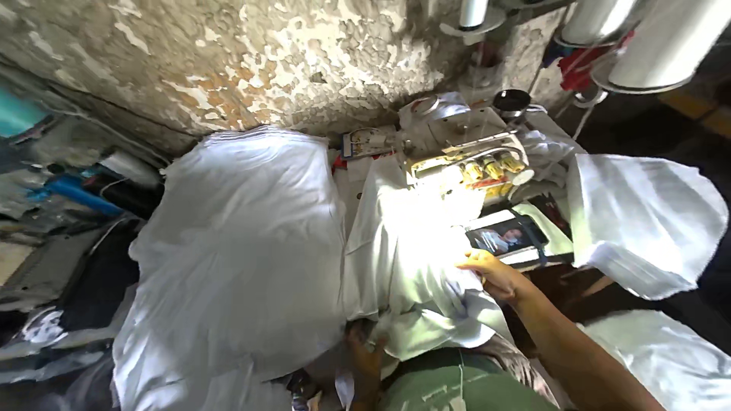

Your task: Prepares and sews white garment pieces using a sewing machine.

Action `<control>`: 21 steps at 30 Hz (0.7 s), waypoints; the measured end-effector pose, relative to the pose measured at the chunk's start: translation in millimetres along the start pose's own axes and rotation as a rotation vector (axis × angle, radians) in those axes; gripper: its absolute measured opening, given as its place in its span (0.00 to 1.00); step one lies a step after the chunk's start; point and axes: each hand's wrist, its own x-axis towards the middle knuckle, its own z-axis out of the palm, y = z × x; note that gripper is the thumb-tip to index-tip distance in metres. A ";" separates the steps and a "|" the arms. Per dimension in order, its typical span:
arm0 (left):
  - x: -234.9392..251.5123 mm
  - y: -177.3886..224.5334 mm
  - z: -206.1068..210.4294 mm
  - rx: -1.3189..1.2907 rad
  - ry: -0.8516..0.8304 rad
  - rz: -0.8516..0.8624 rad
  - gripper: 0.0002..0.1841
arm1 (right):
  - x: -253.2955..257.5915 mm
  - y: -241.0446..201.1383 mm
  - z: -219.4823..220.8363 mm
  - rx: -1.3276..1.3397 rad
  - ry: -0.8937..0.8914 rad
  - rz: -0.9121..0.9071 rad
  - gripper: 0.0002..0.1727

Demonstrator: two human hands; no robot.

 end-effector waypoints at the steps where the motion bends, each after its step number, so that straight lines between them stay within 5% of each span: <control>1: 1.2 6.5 -0.3 -0.015 -0.060 -0.126 0.49 | -3.5 4.2 -3.8 -0.011 -0.063 0.005 0.06; 4: 5.7 19.4 3.7 0.114 -0.382 -0.377 0.59 | -16.2 20.3 -9.6 -0.005 -0.217 0.024 0.05; 6: 8.6 15.0 8.8 0.132 -0.476 -0.389 0.49 | -23.4 31.2 -10.9 -0.031 -0.255 0.015 0.05; 10: 21.3 36.6 -12.9 0.065 -0.403 -0.128 0.17 | -33.5 32.3 -6.4 0.009 -0.164 -0.067 0.06; 13: 43.9 78.3 -78.2 0.088 -0.389 0.128 0.18 | -39.8 10.7 11.6 0.089 -0.138 -0.113 0.07; 17: 105.2 128.3 -237.2 0.502 -0.028 0.407 0.18 | -44.0 -8.1 51.1 0.323 -0.205 -0.222 0.11; 21: 173.3 174.2 -335.7 0.821 0.351 0.158 0.20 | -34.4 8.1 84.6 0.271 -0.193 -0.228 0.11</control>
